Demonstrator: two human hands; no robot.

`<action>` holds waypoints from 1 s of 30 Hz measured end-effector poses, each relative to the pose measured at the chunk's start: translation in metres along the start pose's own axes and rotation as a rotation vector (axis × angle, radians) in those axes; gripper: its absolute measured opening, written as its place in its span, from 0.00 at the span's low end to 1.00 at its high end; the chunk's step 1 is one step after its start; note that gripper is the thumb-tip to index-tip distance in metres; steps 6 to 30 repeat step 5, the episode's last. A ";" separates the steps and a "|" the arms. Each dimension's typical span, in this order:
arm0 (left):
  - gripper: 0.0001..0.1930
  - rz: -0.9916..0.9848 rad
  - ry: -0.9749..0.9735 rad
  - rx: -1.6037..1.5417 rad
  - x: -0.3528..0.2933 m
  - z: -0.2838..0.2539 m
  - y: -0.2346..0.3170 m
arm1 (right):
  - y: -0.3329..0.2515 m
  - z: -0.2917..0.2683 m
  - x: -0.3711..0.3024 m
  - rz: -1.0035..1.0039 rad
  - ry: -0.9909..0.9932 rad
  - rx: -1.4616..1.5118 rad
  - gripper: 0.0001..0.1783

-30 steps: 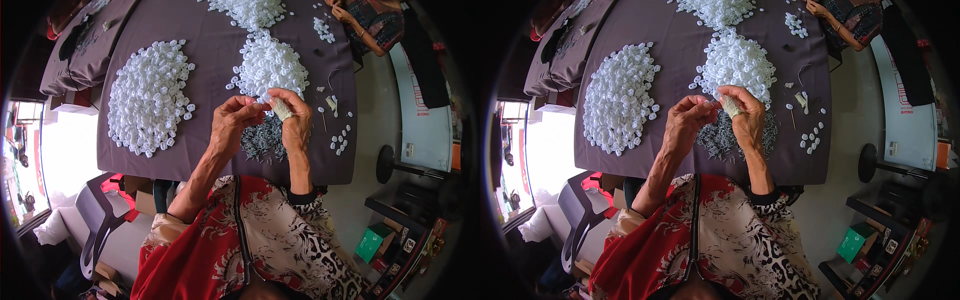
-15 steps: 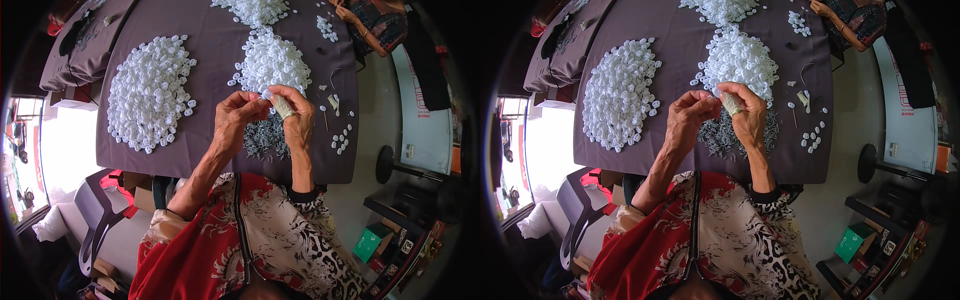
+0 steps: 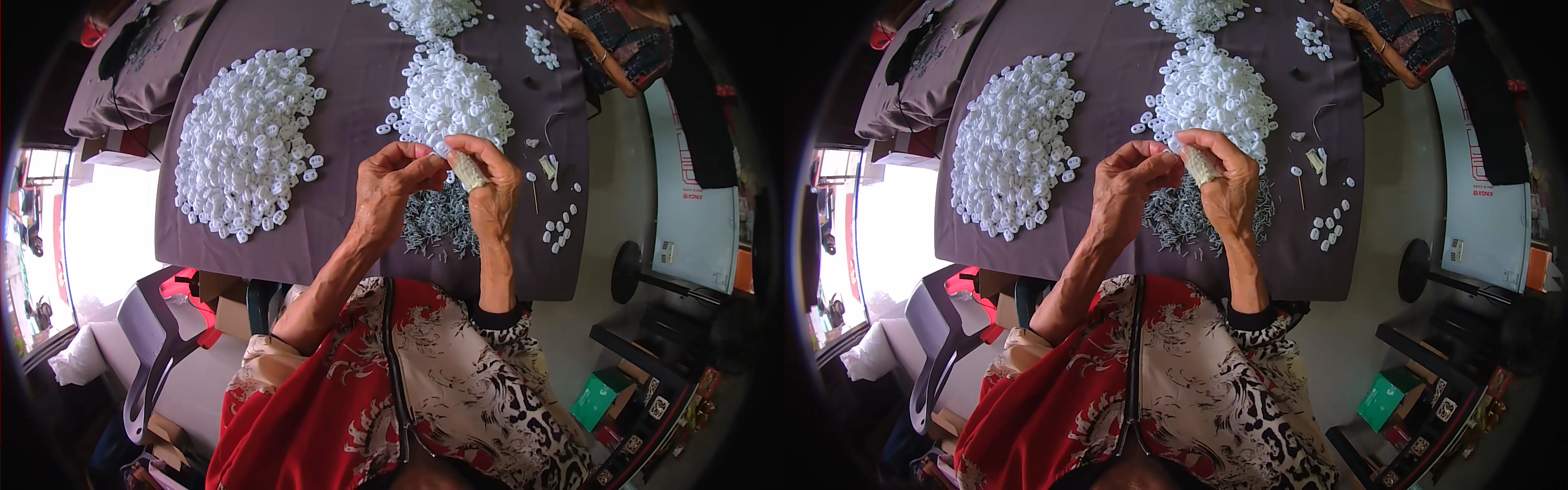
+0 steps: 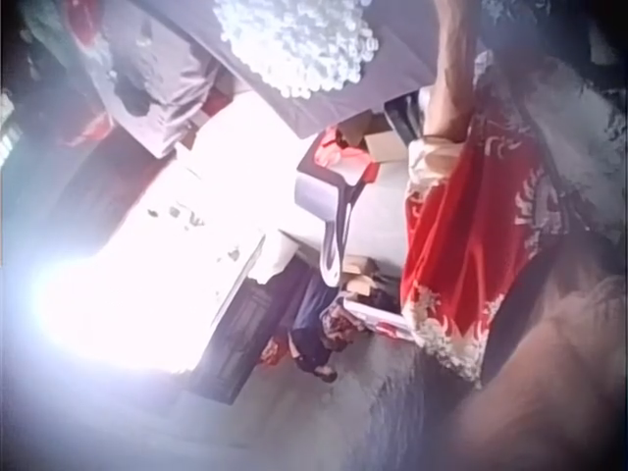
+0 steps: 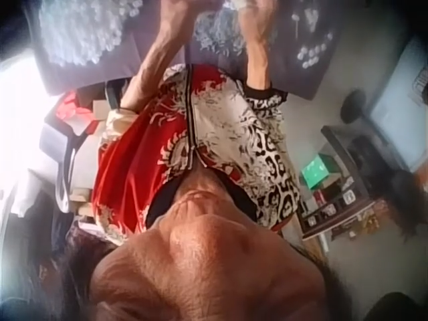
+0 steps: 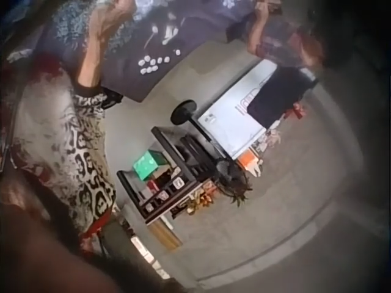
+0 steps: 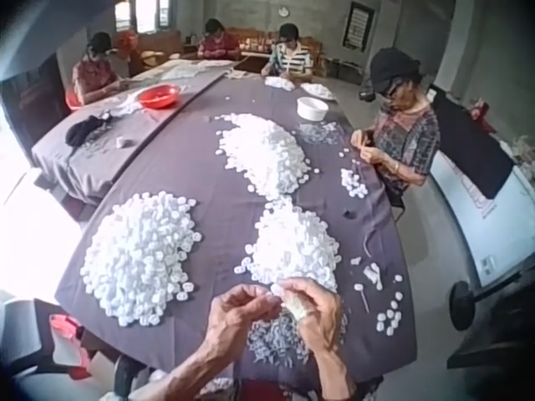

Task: The person assembles plastic cord locks by hand, picking up the components from the table and fitting the pieces together.

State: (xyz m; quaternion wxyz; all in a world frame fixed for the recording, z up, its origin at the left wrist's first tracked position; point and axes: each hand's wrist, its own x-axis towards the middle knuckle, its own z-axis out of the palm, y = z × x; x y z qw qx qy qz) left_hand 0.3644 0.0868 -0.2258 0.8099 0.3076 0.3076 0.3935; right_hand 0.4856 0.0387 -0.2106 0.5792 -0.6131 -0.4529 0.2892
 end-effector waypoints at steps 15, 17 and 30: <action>0.06 0.010 0.007 0.014 0.000 0.000 -0.001 | -0.001 0.000 0.000 -0.015 -0.027 -0.021 0.09; 0.06 0.010 0.007 0.014 0.000 0.000 -0.001 | -0.001 0.000 0.000 -0.015 -0.027 -0.021 0.09; 0.06 0.010 0.007 0.014 0.000 0.000 -0.001 | -0.001 0.000 0.000 -0.015 -0.027 -0.021 0.09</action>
